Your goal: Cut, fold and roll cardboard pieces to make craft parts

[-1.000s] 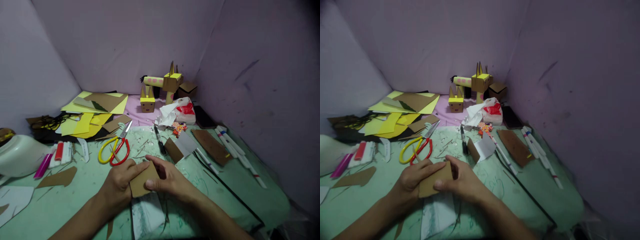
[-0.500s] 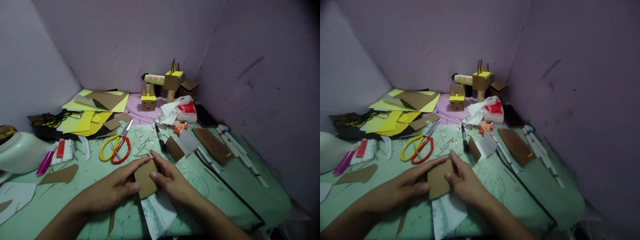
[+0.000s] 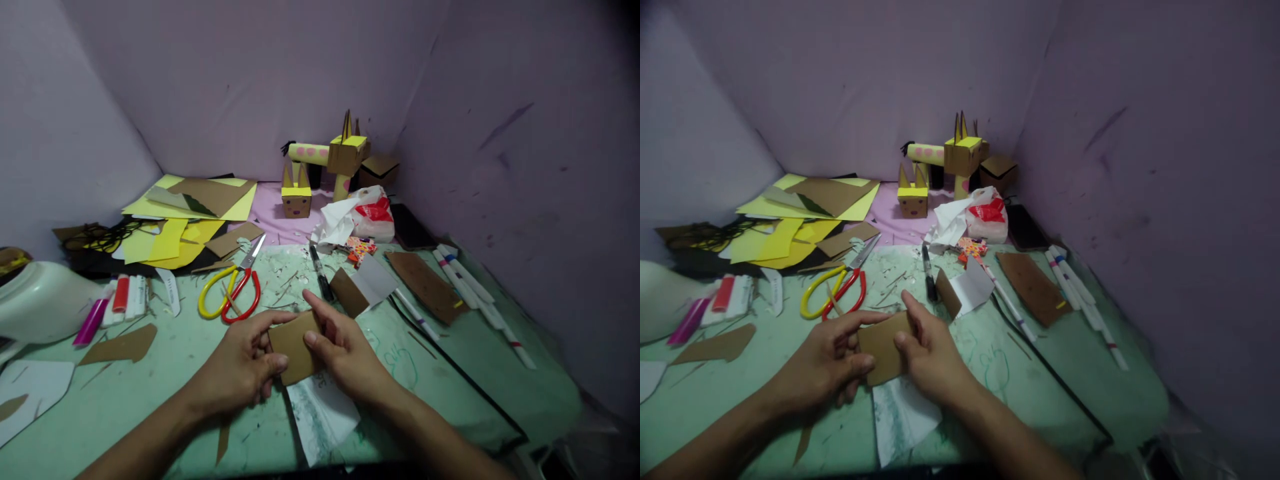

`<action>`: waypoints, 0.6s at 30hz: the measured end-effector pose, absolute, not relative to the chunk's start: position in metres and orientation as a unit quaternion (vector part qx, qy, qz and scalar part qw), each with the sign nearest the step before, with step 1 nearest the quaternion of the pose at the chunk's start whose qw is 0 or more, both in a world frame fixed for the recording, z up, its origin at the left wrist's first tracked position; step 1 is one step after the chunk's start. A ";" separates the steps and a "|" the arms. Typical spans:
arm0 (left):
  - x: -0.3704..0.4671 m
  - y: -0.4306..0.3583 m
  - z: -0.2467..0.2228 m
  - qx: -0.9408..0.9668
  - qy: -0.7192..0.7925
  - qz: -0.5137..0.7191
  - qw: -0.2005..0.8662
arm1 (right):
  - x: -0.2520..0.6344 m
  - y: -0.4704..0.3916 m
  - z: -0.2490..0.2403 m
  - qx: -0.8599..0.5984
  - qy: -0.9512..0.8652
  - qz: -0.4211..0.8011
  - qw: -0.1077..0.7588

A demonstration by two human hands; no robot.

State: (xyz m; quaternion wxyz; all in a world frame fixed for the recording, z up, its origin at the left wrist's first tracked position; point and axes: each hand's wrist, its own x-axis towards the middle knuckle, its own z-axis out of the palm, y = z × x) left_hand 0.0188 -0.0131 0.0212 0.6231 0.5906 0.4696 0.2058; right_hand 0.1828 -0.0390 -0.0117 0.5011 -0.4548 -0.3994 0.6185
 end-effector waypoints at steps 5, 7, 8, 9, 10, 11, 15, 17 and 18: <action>0.020 -0.013 0.021 0.592 0.453 0.293 0.598 | 0.179 -0.038 -0.006 -0.425 -0.362 0.641 0.527; 0.019 -0.012 0.021 0.575 0.454 0.325 0.598 | 0.178 -0.038 -0.004 -0.402 -0.338 0.663 0.534; 0.018 -0.012 0.020 0.571 0.461 0.340 0.588 | 0.178 -0.037 -0.004 -0.394 -0.334 0.674 0.528; 0.017 -0.012 0.019 0.570 0.469 0.354 0.574 | 0.178 -0.036 -0.003 -0.393 -0.337 0.680 0.520; 0.016 -0.011 0.018 0.571 0.476 0.365 0.560 | 0.179 -0.035 -0.003 -0.399 -0.344 0.681 0.509; 0.016 -0.011 0.017 0.573 0.482 0.368 0.552 | 0.180 -0.034 -0.004 -0.412 -0.354 0.675 0.500; 0.014 -0.007 0.019 0.652 0.490 0.295 0.498 | 0.189 -0.032 -0.005 -0.482 -0.422 0.613 0.463; 0.013 -0.004 0.022 0.710 0.478 0.261 0.446 | 0.192 -0.032 -0.004 -0.492 -0.477 0.597 0.417; 0.012 -0.004 0.023 0.726 0.465 0.248 0.441 | 0.193 -0.032 -0.002 -0.497 -0.504 0.590 0.388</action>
